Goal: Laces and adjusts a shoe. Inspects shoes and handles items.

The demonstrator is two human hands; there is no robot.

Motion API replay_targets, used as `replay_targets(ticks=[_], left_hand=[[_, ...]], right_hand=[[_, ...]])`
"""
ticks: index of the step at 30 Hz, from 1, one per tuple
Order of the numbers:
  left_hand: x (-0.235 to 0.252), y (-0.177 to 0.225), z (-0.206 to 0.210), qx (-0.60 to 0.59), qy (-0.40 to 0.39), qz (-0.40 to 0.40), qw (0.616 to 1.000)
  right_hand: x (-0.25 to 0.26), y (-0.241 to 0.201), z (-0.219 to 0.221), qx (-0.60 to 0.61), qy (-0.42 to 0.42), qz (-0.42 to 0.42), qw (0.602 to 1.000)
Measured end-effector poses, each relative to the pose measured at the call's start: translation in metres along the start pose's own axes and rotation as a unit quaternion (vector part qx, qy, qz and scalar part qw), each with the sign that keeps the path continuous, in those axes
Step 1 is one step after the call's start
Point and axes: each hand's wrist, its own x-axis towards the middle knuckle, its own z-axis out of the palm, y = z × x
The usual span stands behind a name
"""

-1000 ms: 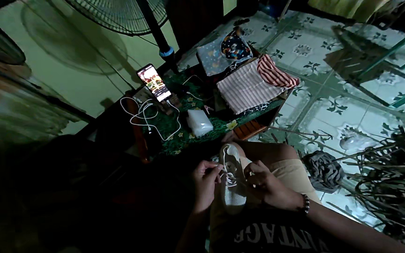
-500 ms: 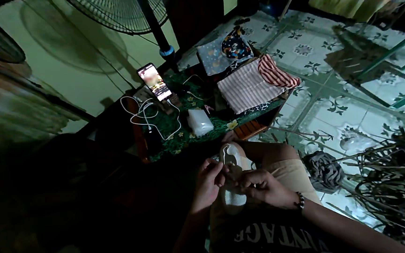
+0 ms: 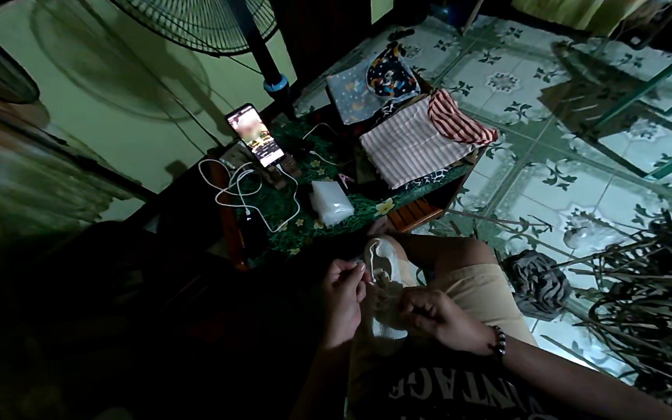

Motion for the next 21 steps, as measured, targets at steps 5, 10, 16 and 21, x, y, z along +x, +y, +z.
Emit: replay_targets(ticks=[5,10,16,21], left_hand=[[0.001,0.015,-0.009,0.119,-0.123,0.041,0.984],[0.005,0.03,-0.017,0.231,-0.201,0.06,0.95],[0.006,0.025,-0.016,0.376,-0.235,0.102,0.89],[0.007,0.03,-0.009,0.523,-0.266,0.108,0.803]], right_hand=[[-0.008,0.0,-0.007,0.068,0.016,0.006,0.998],[-0.008,0.004,-0.027,0.114,0.076,-0.017,0.99],[0.022,0.005,-0.036,-0.022,0.089,0.029,0.995],[0.044,0.015,-0.031,-0.202,0.0,0.103,0.974]])
